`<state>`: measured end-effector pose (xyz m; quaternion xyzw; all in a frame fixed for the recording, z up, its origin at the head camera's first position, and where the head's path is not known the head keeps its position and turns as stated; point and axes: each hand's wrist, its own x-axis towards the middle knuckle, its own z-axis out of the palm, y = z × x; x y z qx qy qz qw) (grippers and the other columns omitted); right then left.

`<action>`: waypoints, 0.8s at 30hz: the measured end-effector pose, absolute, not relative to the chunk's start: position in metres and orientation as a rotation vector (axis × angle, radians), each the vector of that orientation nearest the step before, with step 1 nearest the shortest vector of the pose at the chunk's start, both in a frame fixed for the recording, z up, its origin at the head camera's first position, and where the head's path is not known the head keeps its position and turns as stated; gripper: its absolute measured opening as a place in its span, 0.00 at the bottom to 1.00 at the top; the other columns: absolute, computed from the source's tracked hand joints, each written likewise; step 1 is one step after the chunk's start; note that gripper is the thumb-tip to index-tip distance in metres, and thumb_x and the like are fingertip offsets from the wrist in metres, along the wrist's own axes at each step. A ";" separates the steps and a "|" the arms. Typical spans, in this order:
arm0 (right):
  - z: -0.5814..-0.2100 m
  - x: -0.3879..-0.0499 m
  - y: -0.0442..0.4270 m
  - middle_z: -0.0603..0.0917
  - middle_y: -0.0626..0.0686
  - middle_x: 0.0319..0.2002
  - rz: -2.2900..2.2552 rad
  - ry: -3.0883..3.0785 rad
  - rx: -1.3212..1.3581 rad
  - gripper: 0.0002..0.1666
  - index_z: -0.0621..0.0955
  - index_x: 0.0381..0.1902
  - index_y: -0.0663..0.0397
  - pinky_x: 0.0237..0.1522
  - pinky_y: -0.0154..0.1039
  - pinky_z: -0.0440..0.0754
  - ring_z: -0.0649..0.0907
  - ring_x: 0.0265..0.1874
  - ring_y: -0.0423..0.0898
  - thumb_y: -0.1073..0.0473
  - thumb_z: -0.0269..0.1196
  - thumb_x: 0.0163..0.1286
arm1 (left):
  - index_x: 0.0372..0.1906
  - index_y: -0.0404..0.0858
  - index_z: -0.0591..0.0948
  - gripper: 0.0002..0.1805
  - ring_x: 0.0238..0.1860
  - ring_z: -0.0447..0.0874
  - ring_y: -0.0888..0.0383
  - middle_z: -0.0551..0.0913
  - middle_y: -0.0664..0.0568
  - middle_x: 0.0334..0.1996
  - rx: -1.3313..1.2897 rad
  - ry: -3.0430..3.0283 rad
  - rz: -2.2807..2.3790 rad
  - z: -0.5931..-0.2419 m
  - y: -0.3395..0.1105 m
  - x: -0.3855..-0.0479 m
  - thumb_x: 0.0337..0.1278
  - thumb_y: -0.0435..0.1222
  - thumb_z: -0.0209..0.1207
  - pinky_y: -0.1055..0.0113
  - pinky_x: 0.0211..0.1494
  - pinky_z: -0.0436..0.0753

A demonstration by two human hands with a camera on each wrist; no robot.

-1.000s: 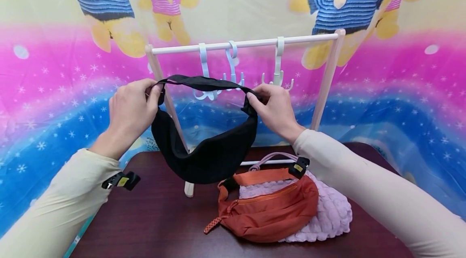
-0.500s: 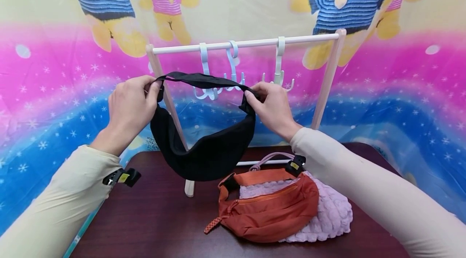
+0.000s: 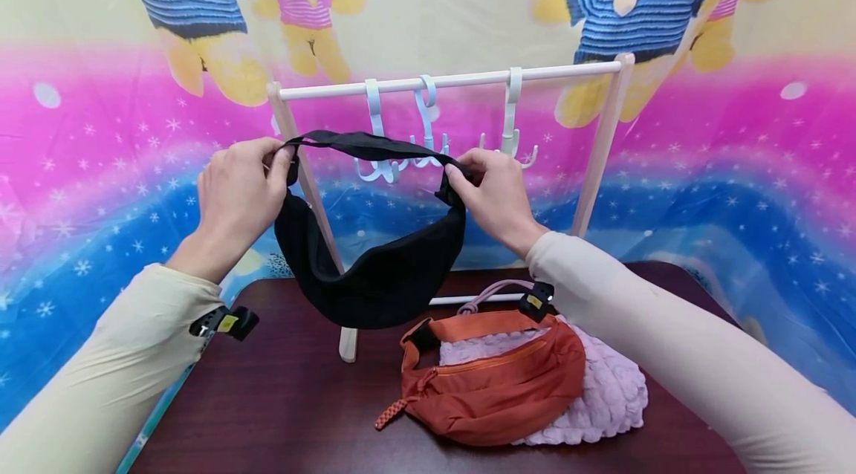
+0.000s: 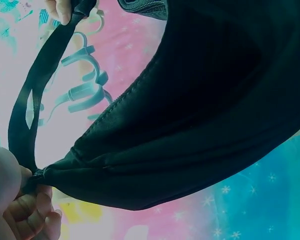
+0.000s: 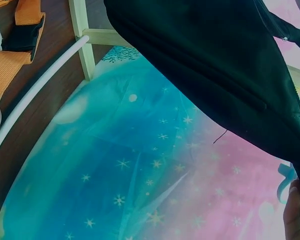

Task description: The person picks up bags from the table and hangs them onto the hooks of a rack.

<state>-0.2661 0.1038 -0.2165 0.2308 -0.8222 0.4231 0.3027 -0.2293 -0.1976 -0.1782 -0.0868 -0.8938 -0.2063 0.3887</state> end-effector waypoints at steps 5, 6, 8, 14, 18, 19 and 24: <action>-0.218 -0.267 0.102 0.90 0.58 0.34 1.131 -2.187 0.607 0.10 0.86 0.42 0.61 0.37 0.40 0.80 0.84 0.29 0.48 0.59 0.64 0.73 | 0.50 0.36 0.87 0.18 0.29 0.79 0.43 0.88 0.37 0.35 -0.212 -2.271 -0.519 -0.179 -0.200 -0.230 0.76 0.43 0.52 0.57 0.24 0.69; -0.218 -0.267 0.102 0.90 0.58 0.33 1.132 -2.188 0.606 0.10 0.86 0.42 0.61 0.37 0.40 0.80 0.84 0.29 0.48 0.59 0.64 0.73 | 0.50 0.36 0.87 0.18 0.29 0.79 0.43 0.88 0.37 0.34 -0.212 -2.269 -0.517 -0.179 -0.200 -0.231 0.76 0.43 0.52 0.58 0.24 0.69; -0.218 -0.267 0.102 0.90 0.58 0.34 1.133 -2.191 0.604 0.10 0.86 0.42 0.61 0.37 0.40 0.80 0.84 0.29 0.48 0.59 0.64 0.73 | 0.50 0.36 0.87 0.18 0.28 0.79 0.43 0.88 0.37 0.34 -0.211 -2.266 -0.512 -0.180 -0.200 -0.231 0.76 0.43 0.52 0.58 0.24 0.69; -0.219 -0.267 0.102 0.90 0.57 0.34 1.119 -2.202 0.604 0.10 0.86 0.42 0.61 0.38 0.41 0.81 0.84 0.30 0.48 0.59 0.64 0.73 | 0.51 0.35 0.87 0.18 0.29 0.80 0.43 0.88 0.37 0.34 -0.203 -2.281 -0.495 -0.183 -0.201 -0.231 0.75 0.43 0.53 0.57 0.24 0.70; -0.221 -0.267 0.103 0.90 0.57 0.34 1.111 -2.212 0.604 0.10 0.86 0.42 0.60 0.39 0.41 0.81 0.85 0.31 0.47 0.59 0.63 0.73 | 0.49 0.36 0.87 0.18 0.30 0.80 0.42 0.88 0.37 0.34 -0.204 -2.287 -0.486 -0.185 -0.202 -0.231 0.75 0.43 0.53 0.56 0.25 0.71; -0.221 -0.267 0.103 0.90 0.57 0.34 1.110 -2.213 0.604 0.10 0.86 0.42 0.60 0.39 0.41 0.81 0.85 0.31 0.48 0.59 0.63 0.73 | 0.49 0.36 0.87 0.18 0.30 0.80 0.42 0.88 0.37 0.35 -0.205 -2.288 -0.485 -0.186 -0.202 -0.231 0.76 0.43 0.53 0.55 0.25 0.71; -0.223 -0.268 0.103 0.90 0.57 0.34 1.104 -2.216 0.602 0.10 0.86 0.42 0.59 0.39 0.41 0.81 0.85 0.31 0.48 0.58 0.63 0.74 | 0.49 0.36 0.87 0.18 0.31 0.82 0.42 0.89 0.38 0.35 -0.208 -2.292 -0.481 -0.188 -0.202 -0.229 0.75 0.43 0.53 0.53 0.26 0.73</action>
